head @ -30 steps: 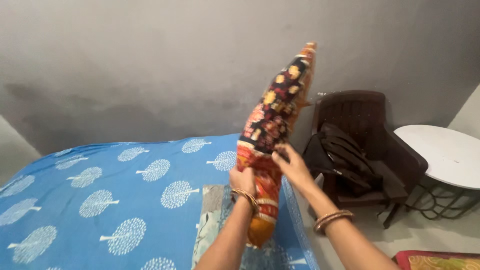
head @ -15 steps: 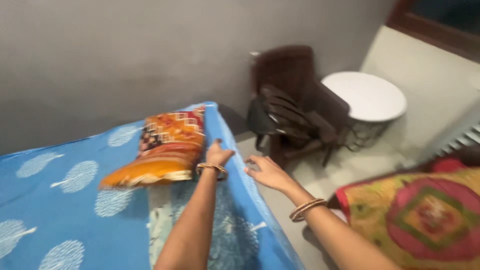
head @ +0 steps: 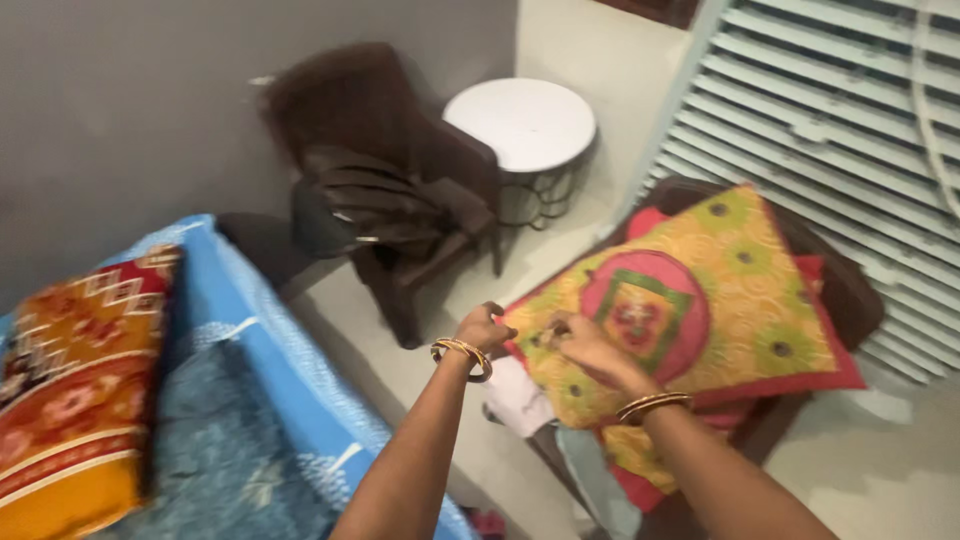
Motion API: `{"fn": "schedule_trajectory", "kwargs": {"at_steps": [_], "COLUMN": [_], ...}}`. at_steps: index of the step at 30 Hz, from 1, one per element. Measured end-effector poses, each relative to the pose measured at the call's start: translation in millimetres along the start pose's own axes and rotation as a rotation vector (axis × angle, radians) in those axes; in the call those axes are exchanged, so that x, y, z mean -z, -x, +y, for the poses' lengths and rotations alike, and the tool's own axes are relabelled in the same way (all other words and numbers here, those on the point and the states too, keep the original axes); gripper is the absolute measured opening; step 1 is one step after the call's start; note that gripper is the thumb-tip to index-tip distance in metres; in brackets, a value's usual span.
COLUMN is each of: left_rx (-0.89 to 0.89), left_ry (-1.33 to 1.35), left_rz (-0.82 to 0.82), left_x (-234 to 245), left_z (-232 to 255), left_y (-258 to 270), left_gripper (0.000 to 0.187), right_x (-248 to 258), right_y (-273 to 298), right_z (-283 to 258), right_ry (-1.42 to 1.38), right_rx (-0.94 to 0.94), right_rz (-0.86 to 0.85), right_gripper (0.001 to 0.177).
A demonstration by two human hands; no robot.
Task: The person spreads a blue patterned bedsheet over a mattress, smooths it, and tucks the edges. They then place several colorful pillows on the bed and fold a light blue cloth into a neat rectangle.
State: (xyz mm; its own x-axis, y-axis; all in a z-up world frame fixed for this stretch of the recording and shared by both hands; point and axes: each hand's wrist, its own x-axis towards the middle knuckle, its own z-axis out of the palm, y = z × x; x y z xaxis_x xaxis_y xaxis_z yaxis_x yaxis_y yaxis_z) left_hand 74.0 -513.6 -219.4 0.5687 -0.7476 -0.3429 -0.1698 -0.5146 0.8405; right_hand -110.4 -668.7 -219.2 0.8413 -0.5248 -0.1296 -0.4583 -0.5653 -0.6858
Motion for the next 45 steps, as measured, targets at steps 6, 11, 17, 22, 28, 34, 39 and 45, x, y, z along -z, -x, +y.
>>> {"fn": "schedule_trajectory", "kwargs": {"at_steps": [6,11,17,22,28,34,39,45], "left_rx": [-0.187,-0.219,-0.194,-0.2,-0.156,-0.111,-0.046,-0.198], "left_ry": [-0.128,-0.114,-0.113,-0.18,-0.109,-0.11,-0.102,-0.139], "left_rz": [-0.067,-0.126,-0.152,-0.104,-0.086,-0.028,0.059,0.226], "left_x": [-127,-203,-243,-252,-238,-213,-171,-104], "left_z": [49,79,92,93,93,84,78,96], "left_y": [-43,-65,-83,-84,-78,-65,-52,-14], "left_gripper": [0.073,0.074,0.073,0.075,0.077,0.079,0.086,0.11], "right_x": [93,182,234,235,253,231,210,213], "right_y": [17,74,89,82,80,66,75,89], "right_z": [181,181,204,273,206,171,108,0], "right_ry": [-0.111,0.357,0.316,0.221,0.168,0.056,0.039,0.223], "right_rx": [-0.22,-0.375,-0.59,-0.577,-0.81,-0.728,-0.54,-0.133], "right_rz": [0.244,0.57,0.716,0.546,0.393,0.402,0.421,0.568], "right_gripper": [0.04,0.067,0.106,0.119,0.109,0.037,0.029,0.057]}}
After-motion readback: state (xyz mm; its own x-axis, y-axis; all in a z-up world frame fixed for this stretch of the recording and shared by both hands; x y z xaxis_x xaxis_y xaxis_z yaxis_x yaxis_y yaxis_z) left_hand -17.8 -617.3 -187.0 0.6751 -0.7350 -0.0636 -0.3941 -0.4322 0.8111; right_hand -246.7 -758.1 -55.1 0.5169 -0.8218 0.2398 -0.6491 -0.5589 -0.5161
